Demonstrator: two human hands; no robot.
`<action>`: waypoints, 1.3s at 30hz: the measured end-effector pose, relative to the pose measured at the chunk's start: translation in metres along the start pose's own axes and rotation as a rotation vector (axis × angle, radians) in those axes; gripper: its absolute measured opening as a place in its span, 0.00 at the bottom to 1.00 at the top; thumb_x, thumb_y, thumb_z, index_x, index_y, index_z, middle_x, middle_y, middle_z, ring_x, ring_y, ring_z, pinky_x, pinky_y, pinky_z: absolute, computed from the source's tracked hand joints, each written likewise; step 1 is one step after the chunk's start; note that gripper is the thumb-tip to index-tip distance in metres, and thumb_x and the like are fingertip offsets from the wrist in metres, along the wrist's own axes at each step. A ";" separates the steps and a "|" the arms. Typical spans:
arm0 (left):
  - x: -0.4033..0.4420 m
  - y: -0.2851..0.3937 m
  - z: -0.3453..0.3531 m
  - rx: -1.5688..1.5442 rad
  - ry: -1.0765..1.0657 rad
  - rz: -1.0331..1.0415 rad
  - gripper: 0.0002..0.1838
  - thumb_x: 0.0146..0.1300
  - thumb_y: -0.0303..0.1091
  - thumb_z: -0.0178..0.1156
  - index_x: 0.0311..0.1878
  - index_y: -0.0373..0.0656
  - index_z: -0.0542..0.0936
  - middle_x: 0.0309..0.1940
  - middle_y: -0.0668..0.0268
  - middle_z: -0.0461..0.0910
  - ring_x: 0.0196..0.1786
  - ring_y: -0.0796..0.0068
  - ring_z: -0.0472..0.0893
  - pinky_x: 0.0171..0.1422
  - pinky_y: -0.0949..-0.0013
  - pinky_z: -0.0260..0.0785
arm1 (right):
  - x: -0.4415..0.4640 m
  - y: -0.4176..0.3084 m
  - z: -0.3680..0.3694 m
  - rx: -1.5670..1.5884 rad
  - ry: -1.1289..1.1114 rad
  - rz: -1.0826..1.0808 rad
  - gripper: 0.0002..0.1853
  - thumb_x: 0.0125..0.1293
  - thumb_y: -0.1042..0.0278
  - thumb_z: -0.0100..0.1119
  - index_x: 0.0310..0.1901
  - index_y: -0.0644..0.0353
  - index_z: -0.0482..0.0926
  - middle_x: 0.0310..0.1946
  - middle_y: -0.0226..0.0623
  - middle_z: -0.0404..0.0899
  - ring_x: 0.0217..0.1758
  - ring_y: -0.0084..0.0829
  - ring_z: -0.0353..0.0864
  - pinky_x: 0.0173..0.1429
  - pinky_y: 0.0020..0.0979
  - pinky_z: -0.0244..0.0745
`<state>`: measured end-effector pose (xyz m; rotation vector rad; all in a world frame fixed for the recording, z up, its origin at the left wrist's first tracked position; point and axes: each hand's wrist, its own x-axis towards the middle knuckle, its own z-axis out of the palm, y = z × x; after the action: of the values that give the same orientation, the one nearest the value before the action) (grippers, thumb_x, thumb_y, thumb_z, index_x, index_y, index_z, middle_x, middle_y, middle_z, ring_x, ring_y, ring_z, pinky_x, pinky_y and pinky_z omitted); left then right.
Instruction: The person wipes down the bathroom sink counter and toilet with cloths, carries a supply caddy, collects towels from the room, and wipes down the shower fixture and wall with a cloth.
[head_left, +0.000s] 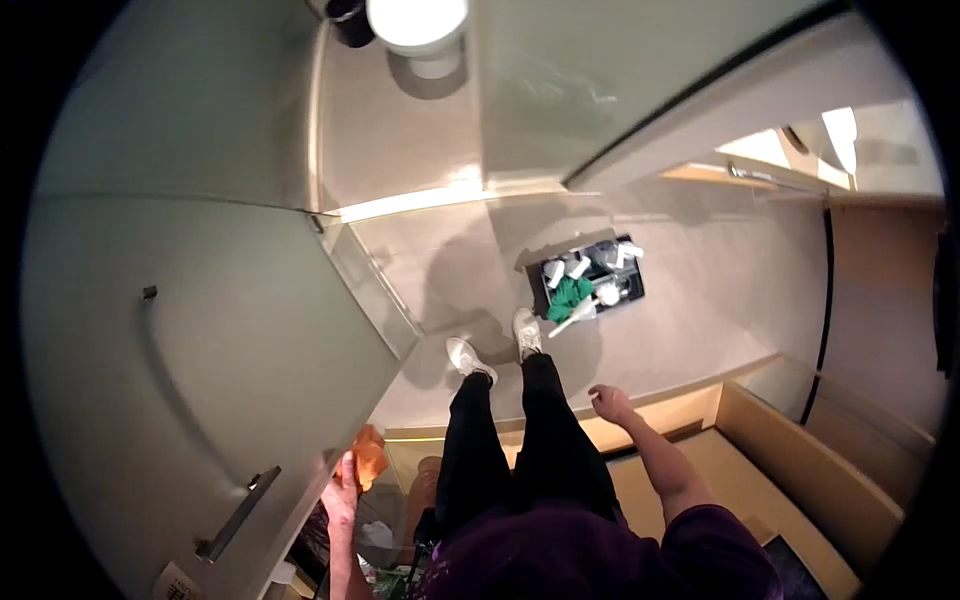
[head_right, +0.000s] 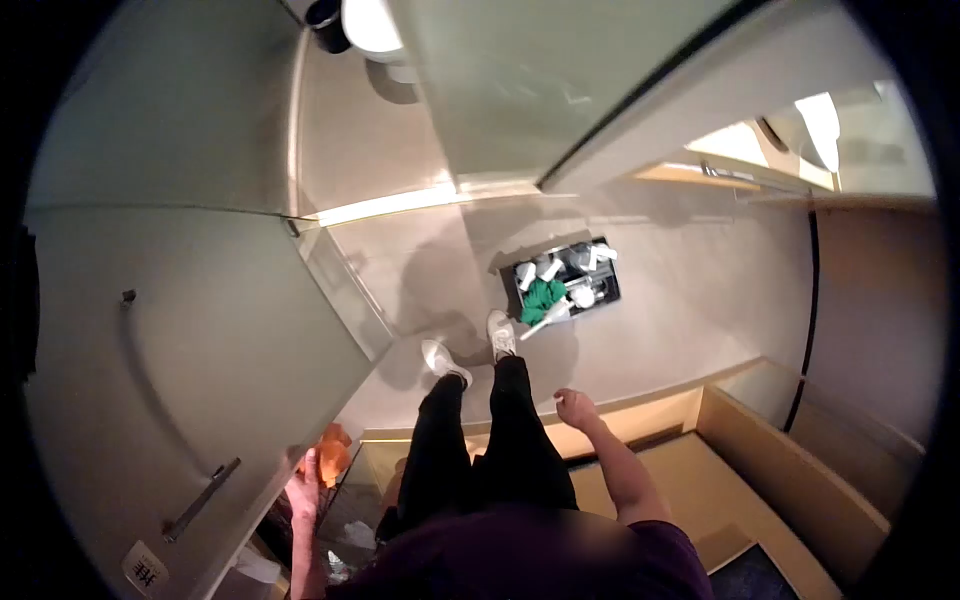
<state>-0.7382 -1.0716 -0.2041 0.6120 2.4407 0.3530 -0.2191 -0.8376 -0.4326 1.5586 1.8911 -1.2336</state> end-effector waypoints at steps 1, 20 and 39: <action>0.007 0.011 0.013 0.039 -0.035 0.047 0.30 0.72 0.48 0.63 0.64 0.32 0.73 0.58 0.46 0.79 0.60 0.51 0.78 0.67 0.54 0.70 | -0.002 0.014 0.001 -0.011 -0.008 0.015 0.15 0.64 0.66 0.54 0.49 0.53 0.84 0.39 0.52 0.86 0.46 0.53 0.85 0.56 0.49 0.80; 0.094 0.316 0.153 -0.448 0.247 0.065 0.30 0.73 0.51 0.55 0.45 0.23 0.81 0.37 0.53 0.84 0.33 0.67 0.86 0.34 0.63 0.86 | 0.154 0.107 -0.060 -0.097 0.141 0.097 0.18 0.65 0.71 0.50 0.56 0.59 0.79 0.49 0.52 0.84 0.63 0.49 0.77 0.69 0.46 0.70; 0.123 0.350 0.138 -0.035 0.366 0.464 0.22 0.76 0.50 0.53 0.51 0.37 0.77 0.47 0.64 0.81 0.50 0.72 0.83 0.56 0.66 0.77 | 0.363 0.142 0.024 -0.530 0.184 -0.122 0.24 0.58 0.51 0.70 0.50 0.55 0.77 0.48 0.35 0.84 0.60 0.37 0.76 0.71 0.47 0.61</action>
<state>-0.6228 -0.6944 -0.2396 1.1911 2.6035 0.7481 -0.2023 -0.6482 -0.7737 1.3140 2.2210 -0.5659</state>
